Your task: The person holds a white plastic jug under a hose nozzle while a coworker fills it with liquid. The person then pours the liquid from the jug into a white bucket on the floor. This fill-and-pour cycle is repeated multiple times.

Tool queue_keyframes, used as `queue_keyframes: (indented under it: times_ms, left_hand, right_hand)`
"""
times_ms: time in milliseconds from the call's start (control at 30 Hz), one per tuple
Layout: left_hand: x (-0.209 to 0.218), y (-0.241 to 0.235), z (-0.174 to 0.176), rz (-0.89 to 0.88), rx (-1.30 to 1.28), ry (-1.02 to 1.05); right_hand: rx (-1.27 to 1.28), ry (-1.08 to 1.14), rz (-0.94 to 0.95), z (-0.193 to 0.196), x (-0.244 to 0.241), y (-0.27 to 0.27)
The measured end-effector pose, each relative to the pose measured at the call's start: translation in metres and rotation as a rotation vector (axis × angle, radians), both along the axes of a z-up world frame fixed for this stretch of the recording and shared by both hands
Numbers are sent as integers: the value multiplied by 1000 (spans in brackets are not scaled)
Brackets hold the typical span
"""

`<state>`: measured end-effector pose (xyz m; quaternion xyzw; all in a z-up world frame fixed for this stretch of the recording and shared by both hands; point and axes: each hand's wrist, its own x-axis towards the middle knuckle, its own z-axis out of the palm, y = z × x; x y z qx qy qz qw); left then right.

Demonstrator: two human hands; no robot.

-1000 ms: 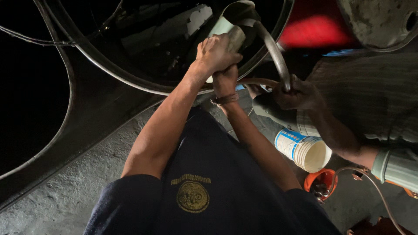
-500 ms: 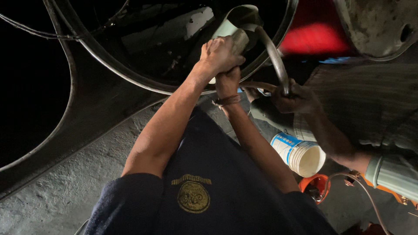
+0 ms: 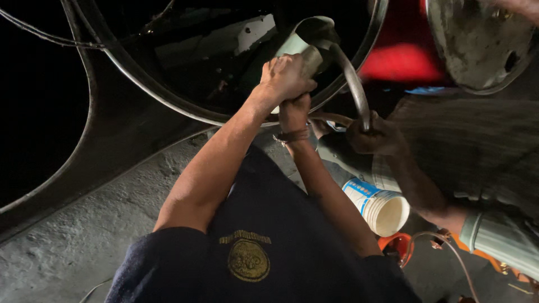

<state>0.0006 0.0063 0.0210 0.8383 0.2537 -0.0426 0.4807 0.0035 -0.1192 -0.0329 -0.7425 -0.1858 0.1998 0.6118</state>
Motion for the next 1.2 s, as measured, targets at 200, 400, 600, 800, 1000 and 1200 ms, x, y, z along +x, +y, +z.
queue_keyframes:
  times_ms: [200,400,600,800,1000,1200]
  left_hand:
    - [-2,2,5,-10,-11,-4]
    - [-1,0,1,-13,-34,-2]
    - [-4,-2,-2,14,-15,-73]
    - [-9,-5,-2,44,-13,-124]
    - [-10,-2,2,87,38,-169]
    - [-8,2,7,37,19,-54]
  right_hand:
    - [92,46,16,-8,3,-4]
    - [-36,35,24,-9,6,-10]
    - [1,19,57,-15,7,-11]
    - [97,23,50,-3,-2,-6]
    - [-10,205,7,31,-15,4]
    - [123,284,32,48,-19,12]
